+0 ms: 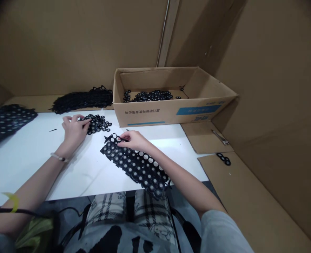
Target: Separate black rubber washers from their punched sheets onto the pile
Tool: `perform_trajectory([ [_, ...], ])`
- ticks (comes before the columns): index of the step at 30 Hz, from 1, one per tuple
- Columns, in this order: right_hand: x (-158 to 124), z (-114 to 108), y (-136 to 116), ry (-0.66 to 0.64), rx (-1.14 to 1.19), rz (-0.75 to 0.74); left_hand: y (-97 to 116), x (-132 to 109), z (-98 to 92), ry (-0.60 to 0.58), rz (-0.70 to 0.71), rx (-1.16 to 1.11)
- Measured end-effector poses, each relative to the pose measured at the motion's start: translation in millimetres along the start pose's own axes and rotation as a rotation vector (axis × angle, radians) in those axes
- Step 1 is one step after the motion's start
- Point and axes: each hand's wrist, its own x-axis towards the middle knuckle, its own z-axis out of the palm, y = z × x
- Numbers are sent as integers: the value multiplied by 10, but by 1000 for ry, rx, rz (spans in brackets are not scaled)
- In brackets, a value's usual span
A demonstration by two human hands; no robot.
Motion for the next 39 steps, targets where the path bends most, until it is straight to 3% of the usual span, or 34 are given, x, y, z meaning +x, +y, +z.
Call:
perform_trajectory([
  [4,42,12,73,42,-54,43,219,-43,-113,31,135,-96],
  [8,47,8,49,41,-1,23,470,-129,-211,-170,463,-361],
  [11,17,6,-25,-40,114,-4,615,-242,-188,-308,589,-382],
  [16,-11,24,-93,-146,167,-81,720,-344,-140,-421,591,-318],
  [22,36,85,25,-27,99,-22,712,-334,-140,-496,560,-389],
  [25,55,97,55,67,42,7,657,-290,-119,-480,446,-481],
  [32,36,103,-98,125,225,213,543,-215,-29,-361,256,-542],
  [35,38,107,-92,111,230,195,540,-231,-18,-346,330,-532],
  [39,42,123,-47,138,171,71,570,-254,-50,-303,537,-453],
])
